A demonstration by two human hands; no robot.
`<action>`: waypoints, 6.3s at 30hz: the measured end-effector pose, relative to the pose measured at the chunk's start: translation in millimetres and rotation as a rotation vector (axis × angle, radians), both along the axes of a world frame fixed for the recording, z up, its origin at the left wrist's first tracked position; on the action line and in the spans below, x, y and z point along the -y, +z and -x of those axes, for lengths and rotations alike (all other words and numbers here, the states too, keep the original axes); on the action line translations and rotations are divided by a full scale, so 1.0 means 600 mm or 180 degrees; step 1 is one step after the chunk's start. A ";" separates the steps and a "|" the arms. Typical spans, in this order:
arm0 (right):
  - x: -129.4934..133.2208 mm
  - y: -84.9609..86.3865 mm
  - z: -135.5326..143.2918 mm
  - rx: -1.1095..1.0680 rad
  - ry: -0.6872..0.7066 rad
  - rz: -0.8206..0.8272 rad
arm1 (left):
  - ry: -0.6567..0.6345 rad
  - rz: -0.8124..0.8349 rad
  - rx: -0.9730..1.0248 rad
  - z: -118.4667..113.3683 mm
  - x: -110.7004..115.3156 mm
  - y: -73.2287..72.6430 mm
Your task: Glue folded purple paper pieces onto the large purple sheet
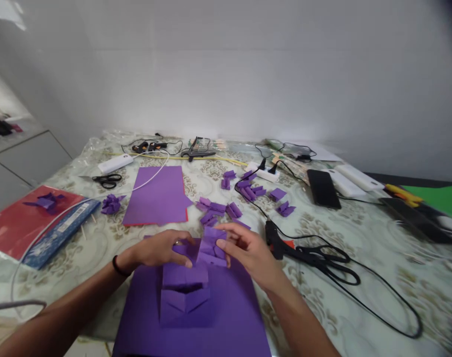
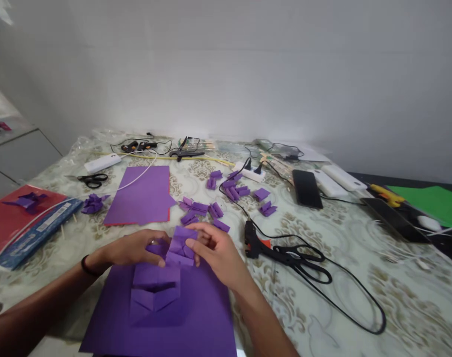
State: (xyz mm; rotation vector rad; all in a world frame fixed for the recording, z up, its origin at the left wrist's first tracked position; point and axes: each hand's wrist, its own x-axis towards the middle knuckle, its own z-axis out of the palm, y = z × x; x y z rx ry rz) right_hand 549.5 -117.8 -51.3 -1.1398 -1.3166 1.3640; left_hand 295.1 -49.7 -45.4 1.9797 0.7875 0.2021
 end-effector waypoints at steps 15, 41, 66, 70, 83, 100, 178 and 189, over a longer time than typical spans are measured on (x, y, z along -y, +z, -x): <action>-0.001 -0.026 0.039 0.0799 0.0060 -0.0017 | 0.0195 0.0448 0.0557 0.011 0.014 -0.011; 0.012 -0.012 0.033 0.0512 -0.0035 -0.0005 | 0.0920 0.0932 0.1020 0.007 0.037 0.018; 0.041 0.033 0.040 0.1073 -0.0015 -0.0817 | 0.0572 0.0379 0.0793 0.011 0.050 0.038; 0.045 0.042 0.042 0.1050 -0.0073 -0.0880 | 0.0712 -0.0127 0.0761 0.013 0.055 0.040; 0.055 0.051 0.044 0.1047 -0.0292 -0.0972 | 0.1052 -0.0583 0.1180 0.017 0.068 0.039; 0.051 0.046 0.018 0.0364 -0.0564 -0.0512 | 0.1600 -0.0521 0.1419 0.020 0.072 0.040; 0.009 -0.028 0.032 0.0692 -0.0891 0.0194 | 0.1150 0.0924 0.1031 -0.003 0.036 0.002; 0.004 -0.041 0.036 0.0606 -0.0833 0.0284 | 0.1162 0.0471 0.0853 -0.001 0.034 0.006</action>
